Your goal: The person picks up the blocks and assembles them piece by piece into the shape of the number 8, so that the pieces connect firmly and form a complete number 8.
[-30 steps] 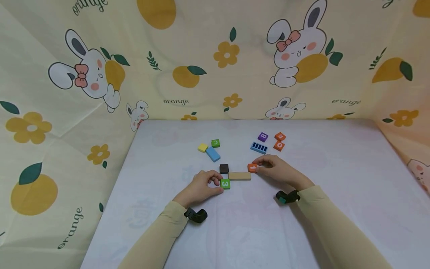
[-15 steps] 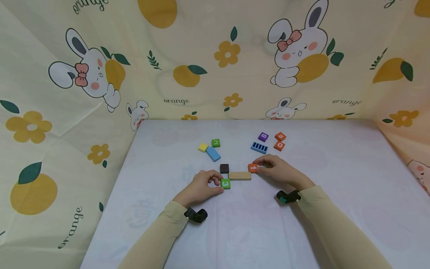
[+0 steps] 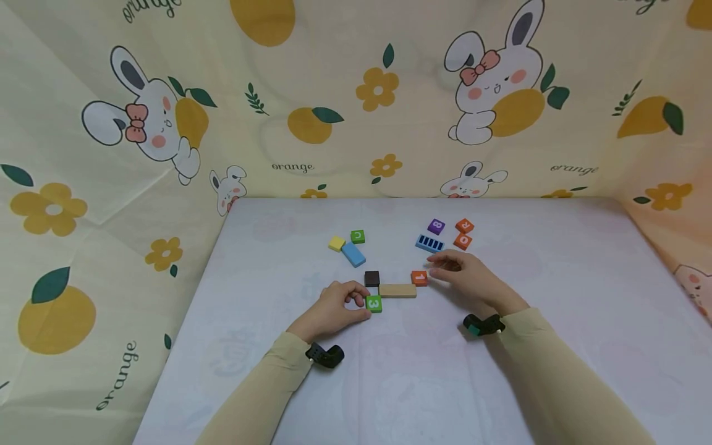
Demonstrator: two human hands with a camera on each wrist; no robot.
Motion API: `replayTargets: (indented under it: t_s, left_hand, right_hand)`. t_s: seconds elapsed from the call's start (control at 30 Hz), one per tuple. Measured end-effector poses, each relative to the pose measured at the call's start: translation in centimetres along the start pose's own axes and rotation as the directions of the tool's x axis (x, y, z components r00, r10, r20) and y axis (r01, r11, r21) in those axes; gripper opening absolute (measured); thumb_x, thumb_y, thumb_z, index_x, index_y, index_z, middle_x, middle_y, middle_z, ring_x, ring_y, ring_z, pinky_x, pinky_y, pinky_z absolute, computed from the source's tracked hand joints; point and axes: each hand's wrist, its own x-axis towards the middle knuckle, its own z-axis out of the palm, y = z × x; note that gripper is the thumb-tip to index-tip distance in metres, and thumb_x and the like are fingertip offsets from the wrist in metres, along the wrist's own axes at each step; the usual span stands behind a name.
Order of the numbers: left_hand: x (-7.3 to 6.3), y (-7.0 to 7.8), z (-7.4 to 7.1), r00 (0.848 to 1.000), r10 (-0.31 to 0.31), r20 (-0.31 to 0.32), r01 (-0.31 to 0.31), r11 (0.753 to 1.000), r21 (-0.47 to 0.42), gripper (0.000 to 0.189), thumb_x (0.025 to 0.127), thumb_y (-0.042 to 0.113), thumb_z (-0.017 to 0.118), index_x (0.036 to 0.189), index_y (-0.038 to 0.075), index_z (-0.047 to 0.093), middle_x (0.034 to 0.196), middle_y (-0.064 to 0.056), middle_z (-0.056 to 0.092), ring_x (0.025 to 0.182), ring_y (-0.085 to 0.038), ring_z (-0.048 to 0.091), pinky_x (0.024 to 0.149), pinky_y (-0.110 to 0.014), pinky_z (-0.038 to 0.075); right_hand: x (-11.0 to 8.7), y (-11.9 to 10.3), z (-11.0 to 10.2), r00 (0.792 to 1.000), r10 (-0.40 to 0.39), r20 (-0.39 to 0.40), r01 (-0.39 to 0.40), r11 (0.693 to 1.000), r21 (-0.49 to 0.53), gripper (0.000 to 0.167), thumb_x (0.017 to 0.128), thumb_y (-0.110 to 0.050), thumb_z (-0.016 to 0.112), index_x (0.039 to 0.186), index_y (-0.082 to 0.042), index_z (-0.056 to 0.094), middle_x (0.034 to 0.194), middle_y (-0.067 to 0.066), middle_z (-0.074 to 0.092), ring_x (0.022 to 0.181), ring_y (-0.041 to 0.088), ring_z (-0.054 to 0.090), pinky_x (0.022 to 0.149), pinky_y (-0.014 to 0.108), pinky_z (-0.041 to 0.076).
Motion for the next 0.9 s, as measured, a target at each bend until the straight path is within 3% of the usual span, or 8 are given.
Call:
replayTargets:
  t_s: [0.23,0.43,0.7,0.9]
  left_hand:
    - [0.0,-0.1,-0.1,1.0,-0.001,-0.004,0.001,1.0,0.004,0.03,0.086,0.032,0.075,0.111,0.024,0.061,0.096,0.008,0.057,0.097,-0.016,0.042,0.084,-0.037,0.033]
    - [0.1,-0.1,-0.1,1.0,-0.01,0.0,0.01,1.0,-0.007,0.029,0.086,0.032,0.075,0.11,0.025,0.061,0.096,0.008,0.056,0.098,-0.016,0.042,0.084,-0.037,0.033]
    - [0.0,0.0,0.0,1.0,-0.013,0.007,0.013,1.0,-0.005,0.029,0.086,0.032,0.075,0.11,0.025,0.061,0.097,0.007,0.056,0.098,-0.016,0.042,0.085,-0.038,0.033]
    - [0.0,0.1,-0.1,1.0,-0.018,0.009,0.018,1.0,-0.006,0.03,0.086,0.032,0.075,0.111,0.025,0.061,0.098,0.006,0.057,0.098,-0.017,0.042,0.084,-0.037,0.033]
  right_hand:
    - [0.5,1.4,-2.6,0.983,0.073,-0.17,-0.071,0.997,0.016,0.061,0.085,-0.059,0.064,0.13,-0.018,0.056,0.113,0.006,0.057,0.101,0.025,0.049,0.078,0.037,0.044]
    - [0.8,2.5,-4.0,0.964,0.101,-0.246,-0.096,0.995,0.031,0.068,0.088,-0.057,0.061,0.137,-0.014,0.048,0.124,0.01,0.053,0.109,0.029,0.047,0.082,0.039,0.041]
    - [1.4,3.0,-4.6,0.942,0.194,-0.274,-0.173,0.98,0.099,0.074,0.088,-0.057,0.061,0.144,-0.013,0.041,0.133,0.015,0.044,0.115,0.033,0.043,0.09,0.044,0.041]
    - [1.5,3.2,-4.5,0.937,0.22,-0.271,-0.196,0.974,0.114,0.074,0.089,-0.057,0.06,0.145,-0.012,0.039,0.132,0.018,0.044,0.118,0.035,0.041,0.093,0.047,0.04]
